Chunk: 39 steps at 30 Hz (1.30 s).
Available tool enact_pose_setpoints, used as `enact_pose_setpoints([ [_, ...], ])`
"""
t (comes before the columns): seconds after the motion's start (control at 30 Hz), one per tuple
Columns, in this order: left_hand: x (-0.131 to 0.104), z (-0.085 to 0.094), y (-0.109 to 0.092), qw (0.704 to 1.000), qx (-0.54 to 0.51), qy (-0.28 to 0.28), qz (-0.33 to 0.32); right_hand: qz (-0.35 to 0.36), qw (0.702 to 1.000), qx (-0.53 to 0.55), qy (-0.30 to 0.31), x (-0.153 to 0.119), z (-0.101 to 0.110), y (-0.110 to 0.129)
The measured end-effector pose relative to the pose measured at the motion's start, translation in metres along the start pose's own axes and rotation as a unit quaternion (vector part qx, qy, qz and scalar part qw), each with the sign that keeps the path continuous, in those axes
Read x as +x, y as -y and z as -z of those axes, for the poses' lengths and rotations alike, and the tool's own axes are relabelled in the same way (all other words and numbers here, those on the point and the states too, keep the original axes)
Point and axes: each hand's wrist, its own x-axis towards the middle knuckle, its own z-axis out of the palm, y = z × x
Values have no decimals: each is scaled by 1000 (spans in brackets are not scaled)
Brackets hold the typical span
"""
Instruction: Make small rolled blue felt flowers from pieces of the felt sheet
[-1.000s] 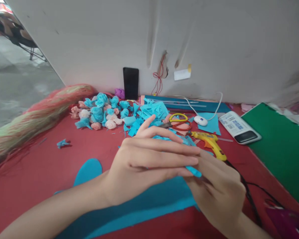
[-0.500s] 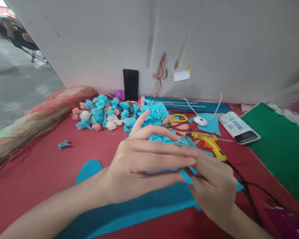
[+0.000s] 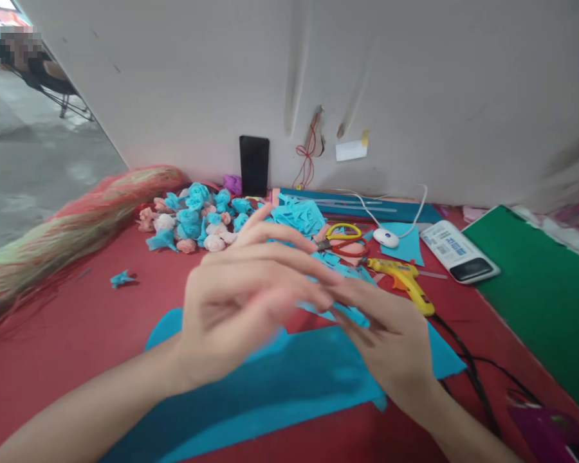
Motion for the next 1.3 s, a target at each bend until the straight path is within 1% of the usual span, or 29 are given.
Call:
enact_pose_setpoints([
  [0.03,1,3,4,999,17,-9,28,-35,999,31,6,0,-1,1],
  [0.07,3,5,10,997,46,-30,56,-70,995,64,13,1,-1,1],
  [0.1,5,8,17,992,103,-29,71,-103,989,101,21,0,-2,1],
  [0.17,8,10,33,985,142,-22,96,-161,971,176,32,-1,-4,0],
  [0.2,9,10,41,980,157,-22,122,-184,959,210,37,-1,-5,-1],
  [0.23,9,9,47,971,157,-4,181,-205,948,240,41,-2,-6,-2],
  [0.27,9,7,52,967,123,17,223,-223,937,266,43,-2,-6,-3],
  [0.3,9,5,55,968,67,37,239,-239,926,288,46,-2,-7,-3],
  [0.33,9,3,56,967,36,53,245,-252,917,306,49,-1,-7,-4],
  [0.43,9,-4,48,963,-41,116,238,-280,894,344,56,0,-7,-5],
  [0.53,7,-8,36,954,-121,143,233,-295,881,366,60,0,-6,-5],
  [0.6,5,-9,32,943,-176,142,244,-298,875,376,63,0,-6,-5],
  [0.67,3,-10,29,933,-209,135,259,-299,872,382,66,-1,-7,-5],
  [0.87,1,-16,22,917,-245,84,302,-291,870,393,63,-3,-9,-2],
  [0.97,1,-16,20,905,-263,95,321,-283,871,396,61,-5,-7,0],
  [1.07,0,-16,19,898,-288,113,314,-278,873,395,71,-7,-4,3],
  [1.2,-1,-15,16,901,-293,111,301,-279,871,398,78,-7,-4,9],
  [1.3,-1,-16,13,897,-294,104,313,-290,863,405,86,-6,-5,12],
])
